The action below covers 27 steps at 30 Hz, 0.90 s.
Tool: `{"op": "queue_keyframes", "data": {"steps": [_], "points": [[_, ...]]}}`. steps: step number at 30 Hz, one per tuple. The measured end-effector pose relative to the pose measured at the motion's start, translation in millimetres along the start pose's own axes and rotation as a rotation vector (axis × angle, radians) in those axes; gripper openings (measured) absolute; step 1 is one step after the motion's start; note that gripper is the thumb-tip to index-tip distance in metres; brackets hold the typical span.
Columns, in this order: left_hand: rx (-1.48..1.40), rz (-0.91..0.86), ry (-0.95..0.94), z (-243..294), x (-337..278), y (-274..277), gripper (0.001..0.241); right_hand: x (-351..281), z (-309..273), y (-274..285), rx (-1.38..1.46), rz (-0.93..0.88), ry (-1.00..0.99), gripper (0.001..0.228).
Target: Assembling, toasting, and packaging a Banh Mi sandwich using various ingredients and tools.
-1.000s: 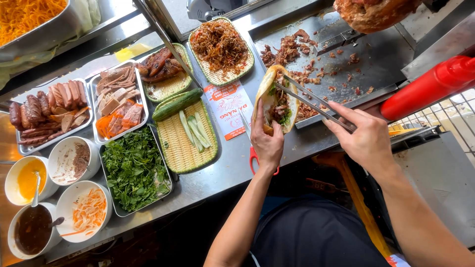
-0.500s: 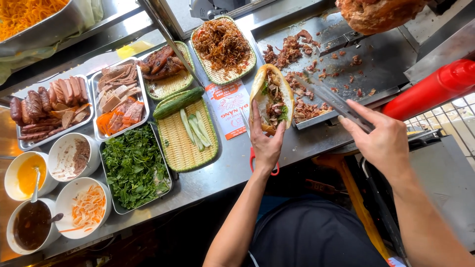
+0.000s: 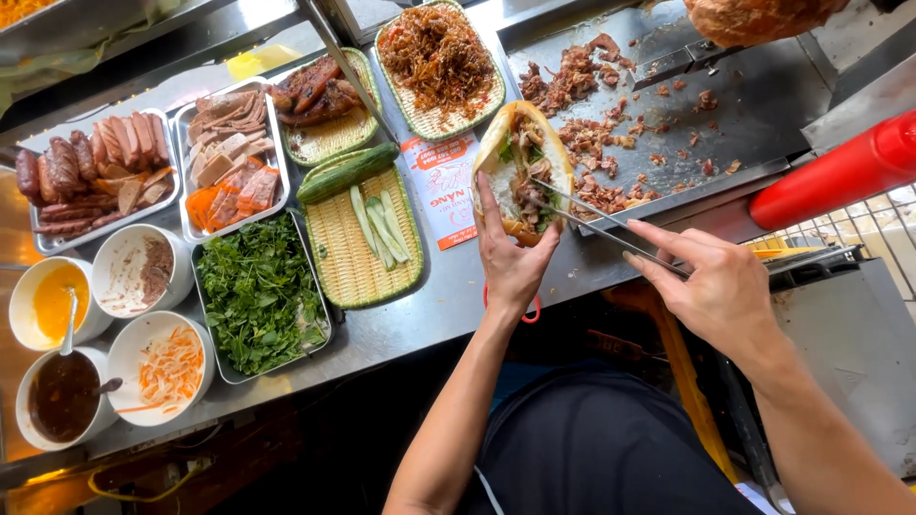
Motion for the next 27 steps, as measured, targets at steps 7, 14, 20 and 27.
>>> {"op": "queue_keyframes", "data": {"steps": [7,14,20,27], "points": [[0.006,0.105,0.075,0,-4,38,0.108,14,-11,-13,0.133,-0.056,0.026,0.046],[0.112,0.11,0.077,0,-16,79,0.114,32,-40,-33,0.136,-0.068,0.148,0.041],[0.138,0.179,0.101,-10,-29,125,0.119,26,-88,-41,0.212,-0.118,0.186,0.041],[0.049,0.156,0.102,-20,-39,181,0.118,-7,-149,-51,0.093,-0.15,0.212,0.04]]}}
Point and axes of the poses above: each hand's wrist, its own x-axis towards the middle knuckle, its own y-axis out of the back of the hand, z = x × y, the point moved 6 cm from there along x, towards the middle knuckle, and after that the axes turned 3 degrees about -y, right-handed, at the moved point
